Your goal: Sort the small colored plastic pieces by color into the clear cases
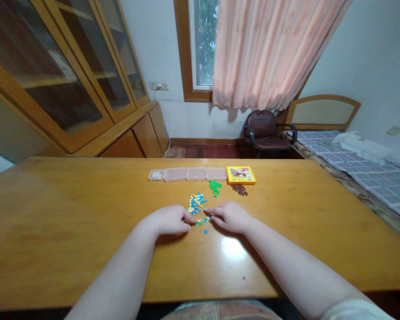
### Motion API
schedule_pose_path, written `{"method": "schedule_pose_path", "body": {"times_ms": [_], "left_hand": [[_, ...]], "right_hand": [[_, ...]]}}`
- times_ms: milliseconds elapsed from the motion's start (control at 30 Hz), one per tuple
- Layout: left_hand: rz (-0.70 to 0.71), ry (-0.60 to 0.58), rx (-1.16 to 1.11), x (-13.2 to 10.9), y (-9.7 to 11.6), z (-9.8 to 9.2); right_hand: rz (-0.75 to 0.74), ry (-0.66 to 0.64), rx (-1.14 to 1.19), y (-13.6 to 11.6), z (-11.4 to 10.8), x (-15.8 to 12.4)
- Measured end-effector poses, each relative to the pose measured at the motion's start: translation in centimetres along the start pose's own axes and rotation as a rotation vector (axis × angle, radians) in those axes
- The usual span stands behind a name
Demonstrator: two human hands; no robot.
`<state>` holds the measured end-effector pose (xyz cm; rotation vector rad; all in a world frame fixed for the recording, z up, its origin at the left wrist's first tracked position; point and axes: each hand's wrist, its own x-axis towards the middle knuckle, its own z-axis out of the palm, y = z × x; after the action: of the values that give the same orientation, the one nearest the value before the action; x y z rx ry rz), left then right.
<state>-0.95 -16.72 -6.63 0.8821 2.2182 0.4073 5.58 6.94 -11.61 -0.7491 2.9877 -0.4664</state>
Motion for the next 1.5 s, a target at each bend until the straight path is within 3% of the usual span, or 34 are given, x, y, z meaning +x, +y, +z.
{"method": "schedule_pose_path", "body": {"times_ms": [267, 467, 700, 833, 967, 1100, 1300, 1500], "left_hand": [[-0.002, 0.064, 0.059, 0.0, 0.3, -0.2], [-0.018, 0.016, 0.011, 0.4, 0.1, 0.0], [0.048, 0.068, 0.002, 0.4, 0.0, 0.1], [0.082, -0.043, -0.023, 0.5, 0.4, 0.7], [0.077, -0.130, -0.067, 1.0, 0.7, 1.5], [0.079, -0.049, 0.006, 1.5, 0.7, 1.6], [0.098, 0.116, 0.050, 1.6, -0.2, 0.9], [0.041, 0.032, 0.005, 1.4, -0.6, 0.7]], "right_hand": [[-0.105, 0.009, 0.031, 0.3, 0.5, 0.0], [-0.219, -0.017, 0.055, 0.3, 0.3, -0.2], [-0.071, -0.019, 0.010, 0.1, 0.2, 0.0], [0.030, -0.023, -0.019, 0.0, 0.1, 0.1], [0.002, -0.028, -0.023, 0.1, -0.1, 0.1], [-0.069, -0.032, 0.024, 0.0, -0.4, -0.1], [-0.047, -0.018, 0.043, -0.1, -0.2, 0.0], [-0.100, -0.015, 0.014, 0.1, -0.5, -0.2]]}}
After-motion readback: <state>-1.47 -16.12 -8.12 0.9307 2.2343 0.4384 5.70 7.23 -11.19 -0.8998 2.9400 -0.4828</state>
